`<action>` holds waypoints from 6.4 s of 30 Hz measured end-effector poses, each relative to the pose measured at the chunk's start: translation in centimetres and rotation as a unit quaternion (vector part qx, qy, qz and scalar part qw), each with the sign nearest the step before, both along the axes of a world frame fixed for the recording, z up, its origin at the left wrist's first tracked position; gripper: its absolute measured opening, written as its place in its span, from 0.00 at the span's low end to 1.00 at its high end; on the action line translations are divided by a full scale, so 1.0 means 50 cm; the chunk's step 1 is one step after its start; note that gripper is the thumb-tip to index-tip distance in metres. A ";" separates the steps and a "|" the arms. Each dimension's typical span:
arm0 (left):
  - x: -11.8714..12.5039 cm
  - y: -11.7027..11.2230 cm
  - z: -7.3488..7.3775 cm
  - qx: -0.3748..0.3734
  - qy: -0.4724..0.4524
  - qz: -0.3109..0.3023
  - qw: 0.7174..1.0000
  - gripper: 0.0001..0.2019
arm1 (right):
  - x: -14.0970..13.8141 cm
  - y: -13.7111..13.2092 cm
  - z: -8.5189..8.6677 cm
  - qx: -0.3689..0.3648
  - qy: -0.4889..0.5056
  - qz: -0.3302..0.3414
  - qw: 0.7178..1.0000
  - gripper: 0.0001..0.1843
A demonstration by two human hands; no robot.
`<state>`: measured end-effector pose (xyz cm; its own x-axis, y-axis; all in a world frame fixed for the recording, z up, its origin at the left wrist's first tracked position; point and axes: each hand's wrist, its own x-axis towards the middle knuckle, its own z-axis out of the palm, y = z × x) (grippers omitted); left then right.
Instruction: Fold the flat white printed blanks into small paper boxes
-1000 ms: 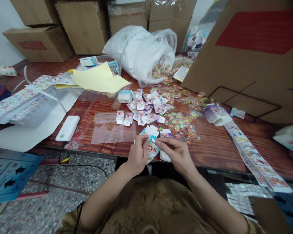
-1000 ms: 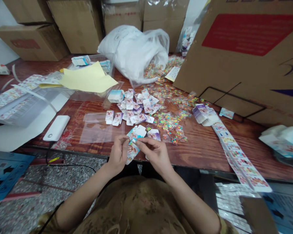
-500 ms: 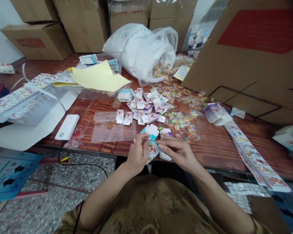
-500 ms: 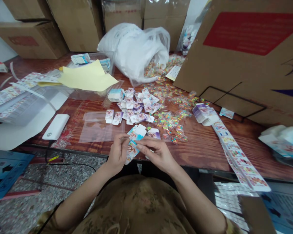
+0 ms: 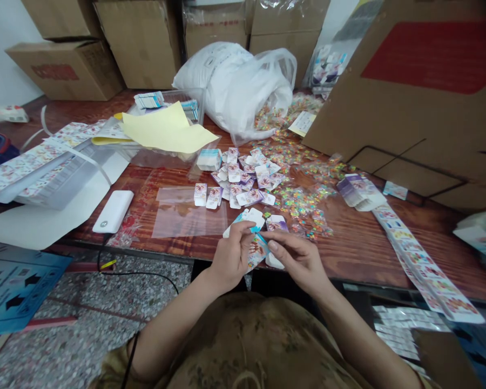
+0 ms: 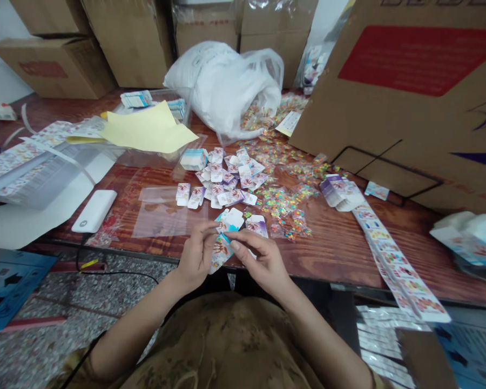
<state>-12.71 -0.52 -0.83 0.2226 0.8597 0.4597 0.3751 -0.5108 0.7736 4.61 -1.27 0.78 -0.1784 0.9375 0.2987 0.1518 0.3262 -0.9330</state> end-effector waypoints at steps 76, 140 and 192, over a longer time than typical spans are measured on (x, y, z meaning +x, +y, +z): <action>-0.041 0.045 -0.125 0.003 0.363 0.147 0.920 0.11 | -0.061 0.111 -0.124 0.155 -0.524 -0.082 0.834 0.12; 0.019 0.010 -0.026 -0.158 -0.061 0.021 0.985 0.11 | -0.011 0.031 -0.011 -0.089 0.080 -0.069 0.990 0.08; 0.007 0.058 -0.125 -0.096 0.408 0.166 0.892 0.11 | -0.035 0.120 -0.138 0.030 -0.462 -0.092 0.882 0.11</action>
